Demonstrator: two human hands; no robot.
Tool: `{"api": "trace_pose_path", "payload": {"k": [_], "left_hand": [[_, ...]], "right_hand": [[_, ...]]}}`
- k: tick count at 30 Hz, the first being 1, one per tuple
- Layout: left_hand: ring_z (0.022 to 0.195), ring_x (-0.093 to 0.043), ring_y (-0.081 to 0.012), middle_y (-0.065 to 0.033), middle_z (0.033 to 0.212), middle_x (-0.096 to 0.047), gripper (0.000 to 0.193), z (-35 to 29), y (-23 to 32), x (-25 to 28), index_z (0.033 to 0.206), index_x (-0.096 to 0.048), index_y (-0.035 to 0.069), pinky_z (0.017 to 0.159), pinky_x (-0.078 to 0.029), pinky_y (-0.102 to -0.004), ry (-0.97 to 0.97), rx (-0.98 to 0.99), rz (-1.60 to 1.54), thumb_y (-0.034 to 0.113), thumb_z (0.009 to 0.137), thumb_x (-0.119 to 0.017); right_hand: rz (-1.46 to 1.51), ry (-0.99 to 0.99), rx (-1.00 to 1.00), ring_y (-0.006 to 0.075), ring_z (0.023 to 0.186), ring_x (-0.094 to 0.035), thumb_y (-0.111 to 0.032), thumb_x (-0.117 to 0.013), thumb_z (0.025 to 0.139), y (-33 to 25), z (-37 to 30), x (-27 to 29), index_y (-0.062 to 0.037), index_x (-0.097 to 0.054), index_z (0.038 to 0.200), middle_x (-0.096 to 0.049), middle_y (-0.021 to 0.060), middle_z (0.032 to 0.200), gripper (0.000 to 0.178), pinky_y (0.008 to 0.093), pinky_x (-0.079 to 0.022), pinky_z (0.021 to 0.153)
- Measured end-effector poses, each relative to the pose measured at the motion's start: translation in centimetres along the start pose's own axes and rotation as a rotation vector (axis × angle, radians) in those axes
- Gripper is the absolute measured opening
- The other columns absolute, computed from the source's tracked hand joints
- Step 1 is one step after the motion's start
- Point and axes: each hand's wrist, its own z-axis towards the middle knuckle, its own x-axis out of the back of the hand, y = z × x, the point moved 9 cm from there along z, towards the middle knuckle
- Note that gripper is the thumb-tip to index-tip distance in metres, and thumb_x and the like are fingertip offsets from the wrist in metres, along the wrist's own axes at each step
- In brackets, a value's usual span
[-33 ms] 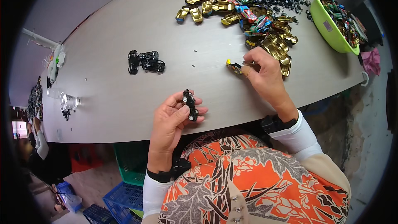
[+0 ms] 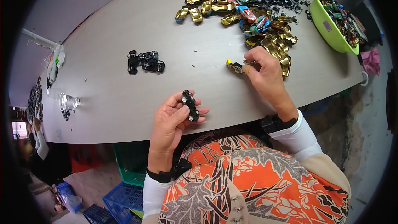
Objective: The person assembles small toy cars by hand at a workbench. They pick up black chassis and colorful car bodies from piles on the table, fit the bodies onto the chassis, and place the completed units on the table. The process is repeated for multiple cars of different colors.
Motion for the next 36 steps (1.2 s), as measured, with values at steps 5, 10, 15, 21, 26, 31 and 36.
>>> {"api": "trace_pose_path", "payload": {"k": [5,10,15,21,26,31,36], "left_hand": [[0.097,-0.062,-0.0327,-0.0201,0.107,-0.059,0.047,0.4,-0.8,-0.7,0.124,-0.042,-0.006,0.077,-0.056,-0.0412,-0.048,0.023,-0.163,0.014,0.085,-0.059],[0.099,-0.061,-0.032,-0.0228,0.11,-0.057,0.048,0.4,-1.0,-0.4,0.127,-0.039,-0.004,0.078,-0.055,-0.0422,-0.076,0.029,-0.186,0.013,0.086,-0.058],[0.098,-0.062,-0.0315,-0.0245,0.112,-0.056,0.048,0.3,-1.1,-0.7,0.129,-0.038,-0.002,0.077,-0.056,-0.0423,-0.09,0.03,-0.237,0.011,0.087,-0.056],[0.095,-0.062,-0.0297,-0.0222,0.111,-0.056,0.047,0.0,-0.9,-0.6,0.13,-0.037,0.0,0.077,-0.056,-0.0395,-0.098,0.011,-0.263,0.007,0.087,-0.054],[0.086,-0.065,-0.0245,-0.0205,0.111,-0.057,0.049,0.0,-0.9,0.1,0.13,-0.038,0.001,0.066,-0.057,-0.0328,-0.072,0.02,-0.249,0.008,0.086,-0.056],[0.081,-0.065,-0.0214,-0.0177,0.113,-0.058,0.046,0.0,-0.7,0.0,0.128,-0.043,0.002,0.059,-0.055,-0.0281,-0.039,-0.015,-0.224,0.01,0.085,-0.059],[0.068,-0.065,-0.0206,-0.0191,0.114,-0.058,0.042,-0.5,-0.3,0.2,0.125,-0.046,0.004,0.048,-0.051,-0.0244,0.045,-0.035,-0.155,0.017,0.087,-0.058]], "right_hand": [[-0.026,-0.001,0.049,0.028,0.06,-0.057,-0.001,-0.061,0.071,0.0,0.1,-0.3,0.0003,-0.058,0.084,-0.06,0.0119,0.072,0.013,0.033,-0.044,0.057],[0.632,-0.329,-0.414,0.0082,0.05,-0.05,-0.003,-0.062,0.077,2.6,-0.6,-3.3,-0.0019,-0.057,0.087,-0.059,0.0014,0.065,0.012,0.0232,-0.035,0.045],[0.386,-0.366,-0.325,0.0104,0.054,-0.052,-0.002,-0.062,0.075,2.4,-0.7,-4.0,-0.0002,-0.057,0.089,-0.058,0.0034,0.067,0.015,0.0236,-0.037,0.047],[0.057,-0.064,0.003,0.0278,0.066,-0.058,0.007,-0.057,0.068,-1.2,-0.6,-1.3,0.0014,-0.057,0.089,-0.059,0.013,0.079,0.022,0.0337,-0.045,0.061],[0.048,-0.253,0.438,0.0305,0.072,-0.059,0.01,-0.052,0.064,-6.6,-2.1,-3.1,0.0006,-0.055,0.088,-0.057,0.013,0.082,0.026,0.0352,-0.048,0.064],[-0.09,-0.177,0.154,0.0308,0.07,-0.059,-0.002,-0.06,0.069,-4.5,-2.1,-3.4,-0.0022,-0.054,0.086,-0.056,0.0128,0.078,0.018,0.0389,-0.047,0.059],[-0.292,-0.244,0.228,0.0315,0.065,-0.058,-0.009,-0.063,0.071,-5.6,-2.7,-5.5,-0.0033,-0.052,0.082,-0.054,0.0129,0.074,0.017,0.0413,-0.045,0.055]]}}
